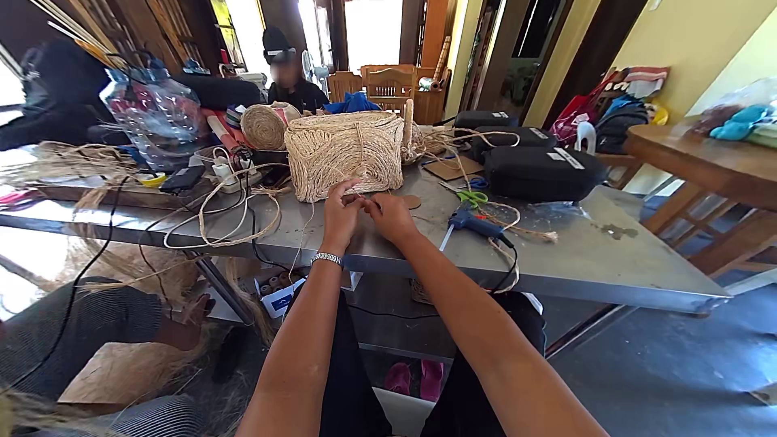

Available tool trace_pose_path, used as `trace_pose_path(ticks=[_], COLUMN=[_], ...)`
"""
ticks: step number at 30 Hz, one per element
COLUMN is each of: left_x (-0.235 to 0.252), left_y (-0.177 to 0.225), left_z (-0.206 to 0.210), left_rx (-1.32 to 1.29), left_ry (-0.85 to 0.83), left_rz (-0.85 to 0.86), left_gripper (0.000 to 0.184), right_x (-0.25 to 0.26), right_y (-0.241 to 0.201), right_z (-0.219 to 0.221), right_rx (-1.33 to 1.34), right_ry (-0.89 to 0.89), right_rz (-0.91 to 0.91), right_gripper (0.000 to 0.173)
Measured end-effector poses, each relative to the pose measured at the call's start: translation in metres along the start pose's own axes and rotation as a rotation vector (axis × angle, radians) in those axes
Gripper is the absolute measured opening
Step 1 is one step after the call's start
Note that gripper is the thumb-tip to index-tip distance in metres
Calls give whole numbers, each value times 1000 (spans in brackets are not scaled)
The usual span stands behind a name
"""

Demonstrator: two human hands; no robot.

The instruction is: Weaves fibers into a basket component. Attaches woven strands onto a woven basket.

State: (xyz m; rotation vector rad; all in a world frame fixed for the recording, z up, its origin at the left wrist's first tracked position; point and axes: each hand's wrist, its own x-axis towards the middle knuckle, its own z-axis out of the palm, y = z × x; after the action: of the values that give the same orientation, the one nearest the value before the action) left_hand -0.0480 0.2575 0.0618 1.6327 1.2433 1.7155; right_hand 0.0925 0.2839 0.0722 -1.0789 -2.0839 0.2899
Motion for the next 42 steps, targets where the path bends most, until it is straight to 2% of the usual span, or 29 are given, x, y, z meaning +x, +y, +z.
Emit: trace_pose_path(ticks=[7, 12, 15, 18, 22, 31, 33, 38, 42], left_x=[2, 3, 3, 1, 1, 2, 2, 1, 1], left_y=[-5, -8, -8, -4, -4, -5, -6, -4, -4], left_z=[-1, -3, -2, 0, 0, 2, 2, 0, 1], left_rx=[-244, -244, -189, -150, -129, -7, 13, 78, 109], left_ry=[-2, 53, 45, -34, -77, -28, -13, 0, -8], left_rz=[-44, -78, -71, -53, -36, -30, -27, -19, -40], left_gripper=[44, 48, 49, 47, 46, 47, 44, 13, 18], right_x=[0, 0, -2, -1, -1, -2, -2, -2, -2], right_y=[3, 7, 3, 6, 7, 2, 1, -1, 2], right_z=[0, 6, 3, 3, 4, -2, 0, 1, 1], right_rx=[57, 94, 119, 170, 165, 93, 73, 66, 64], right_ry=[10, 23, 74, 94, 41, 137, 125, 121, 145], right_rz=[4, -71, -25, -27, -55, 10, 3, 7, -9], right_gripper=[35, 27, 40, 44, 34, 16, 15, 15, 14])
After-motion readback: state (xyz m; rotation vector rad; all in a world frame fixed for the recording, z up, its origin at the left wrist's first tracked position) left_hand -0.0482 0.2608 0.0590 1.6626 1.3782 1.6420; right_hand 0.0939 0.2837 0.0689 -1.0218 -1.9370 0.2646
